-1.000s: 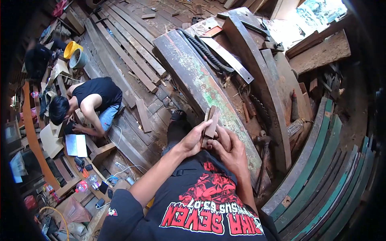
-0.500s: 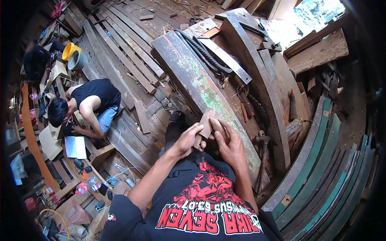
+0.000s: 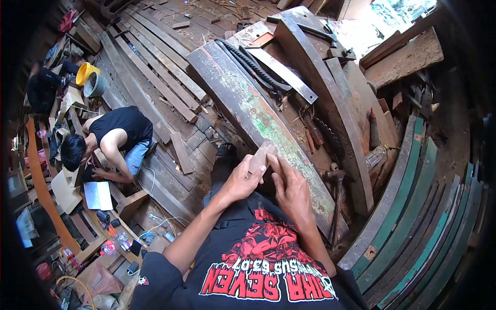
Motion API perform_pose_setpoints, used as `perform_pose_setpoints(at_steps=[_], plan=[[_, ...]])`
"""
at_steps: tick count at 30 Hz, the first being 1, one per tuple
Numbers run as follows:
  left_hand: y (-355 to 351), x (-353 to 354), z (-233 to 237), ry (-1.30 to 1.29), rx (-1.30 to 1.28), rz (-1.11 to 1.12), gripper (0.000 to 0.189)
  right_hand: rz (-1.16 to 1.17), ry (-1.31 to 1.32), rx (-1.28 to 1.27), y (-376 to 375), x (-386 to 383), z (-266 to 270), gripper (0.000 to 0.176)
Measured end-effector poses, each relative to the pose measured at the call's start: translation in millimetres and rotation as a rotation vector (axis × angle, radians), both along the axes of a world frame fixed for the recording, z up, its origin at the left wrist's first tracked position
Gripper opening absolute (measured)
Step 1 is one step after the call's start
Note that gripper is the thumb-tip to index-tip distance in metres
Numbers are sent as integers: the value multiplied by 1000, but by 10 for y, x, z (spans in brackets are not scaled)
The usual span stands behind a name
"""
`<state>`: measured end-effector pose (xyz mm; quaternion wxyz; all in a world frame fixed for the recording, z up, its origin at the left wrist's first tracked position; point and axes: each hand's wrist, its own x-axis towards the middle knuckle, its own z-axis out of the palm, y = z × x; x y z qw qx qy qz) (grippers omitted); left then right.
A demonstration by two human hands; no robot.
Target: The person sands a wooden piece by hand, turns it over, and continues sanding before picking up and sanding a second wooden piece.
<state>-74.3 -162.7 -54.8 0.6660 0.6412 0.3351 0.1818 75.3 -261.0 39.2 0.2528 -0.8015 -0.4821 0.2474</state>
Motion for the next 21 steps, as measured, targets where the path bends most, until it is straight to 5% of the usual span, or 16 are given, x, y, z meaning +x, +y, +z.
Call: perform_pose_setpoints(at_steps=[6,13,17,21], plan=[[20,-20,174,-32,-466,4,34,57,24,19,-50,-20,6,49],[55,49,38,-33,-1,28,35,140,-80,-21,-35,-31,-69,51],[73,75,304,118,-131,16,32,-10,-128,46,101,221,-324,52],[76,58,331,182,-112,11,29,156,-73,65,1,113,-268,53]])
